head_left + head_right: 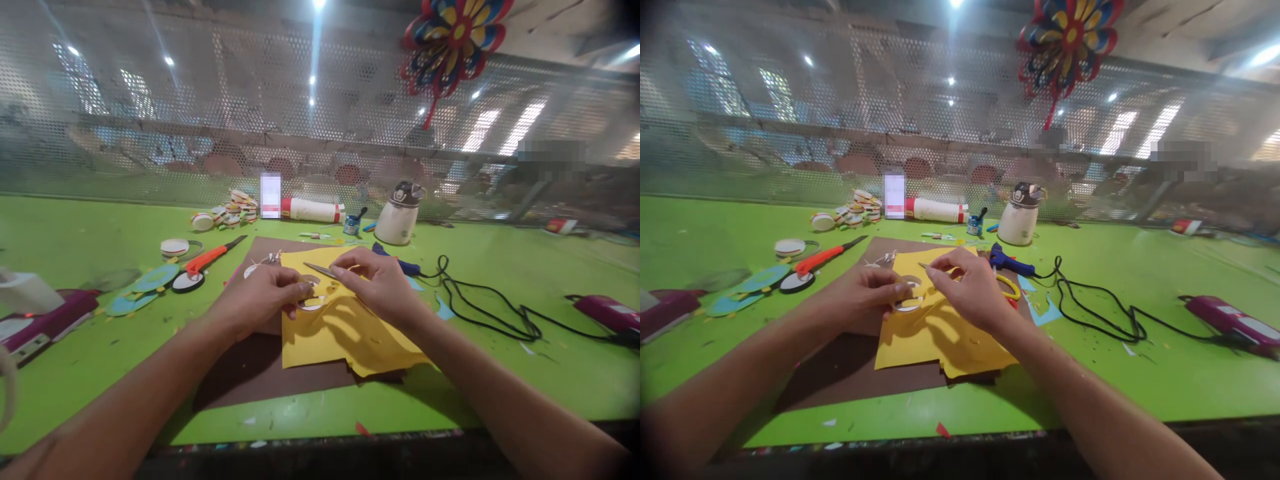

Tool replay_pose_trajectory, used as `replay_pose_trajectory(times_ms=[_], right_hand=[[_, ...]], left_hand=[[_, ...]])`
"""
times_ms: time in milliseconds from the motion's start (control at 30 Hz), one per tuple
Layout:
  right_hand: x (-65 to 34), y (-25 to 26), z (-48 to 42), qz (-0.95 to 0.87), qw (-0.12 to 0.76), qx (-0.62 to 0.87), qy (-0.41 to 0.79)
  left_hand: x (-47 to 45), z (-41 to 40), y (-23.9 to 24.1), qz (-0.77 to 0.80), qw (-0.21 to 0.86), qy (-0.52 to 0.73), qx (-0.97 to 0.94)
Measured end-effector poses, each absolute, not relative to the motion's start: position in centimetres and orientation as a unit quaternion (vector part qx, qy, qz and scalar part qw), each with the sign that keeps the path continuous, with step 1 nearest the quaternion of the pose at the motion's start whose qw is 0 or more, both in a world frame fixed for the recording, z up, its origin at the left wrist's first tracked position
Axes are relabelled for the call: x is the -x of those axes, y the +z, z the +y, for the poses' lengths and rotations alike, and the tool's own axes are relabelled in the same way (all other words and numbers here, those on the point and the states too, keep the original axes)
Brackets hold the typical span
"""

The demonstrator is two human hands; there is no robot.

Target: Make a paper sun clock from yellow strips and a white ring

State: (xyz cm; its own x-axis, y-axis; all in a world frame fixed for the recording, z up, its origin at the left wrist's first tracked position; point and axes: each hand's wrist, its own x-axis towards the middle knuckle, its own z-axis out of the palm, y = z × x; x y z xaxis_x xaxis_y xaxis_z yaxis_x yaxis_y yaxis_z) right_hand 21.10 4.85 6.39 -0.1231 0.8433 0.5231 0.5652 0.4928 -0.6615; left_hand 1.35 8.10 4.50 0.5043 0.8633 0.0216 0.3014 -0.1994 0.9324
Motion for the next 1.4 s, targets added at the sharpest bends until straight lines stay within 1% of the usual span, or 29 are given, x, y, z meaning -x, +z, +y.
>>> replay_pose_trajectory(times_ms=[100, 167, 633, 867, 1000, 1100, 1267, 1400], right_hand=[[-20.7, 6.2, 4.6, -0.758, 0.419, 0.478, 0.143], [-20.7, 6.0, 4.6, -0.757, 0.414, 0.485, 0.147], [-21.2, 6.0, 4.9, -0.729, 0.449, 0.498, 0.137], [-21.0, 5.8, 5.0, -0.727, 0.447, 0.504, 0.137], [-21.1, 5.7, 5.0, -0.701, 0.465, 0.520, 0.148], [-21.1, 5.6, 5.1, -0.674, 0.477, 0.536, 0.175], [-21.0, 5.5, 5.2, -0.668, 0.436, 0.549, 0.251], [-20.8, 5.3, 5.1, -0.643, 0.443, 0.524, 0.341]], left_hand=[[-1.5, 8.2, 4.2, 0.397, 0.497, 0.289, -0.716], [-1.6, 8.2, 4.1, 0.406, 0.497, 0.296, -0.708], [-1.6, 8.0, 4.4, 0.425, 0.505, 0.313, -0.683], [-1.5, 8.0, 4.0, 0.391, 0.531, 0.354, -0.663], [-1.5, 8.2, 3.9, 0.392, 0.539, 0.364, -0.651], [-1.6, 8.1, 4.0, 0.397, 0.551, 0.361, -0.639], [-2.0, 7.6, 4.8, 0.400, 0.583, 0.352, -0.613], [-2.3, 7.2, 5.5, 0.402, 0.613, 0.352, -0.582]])
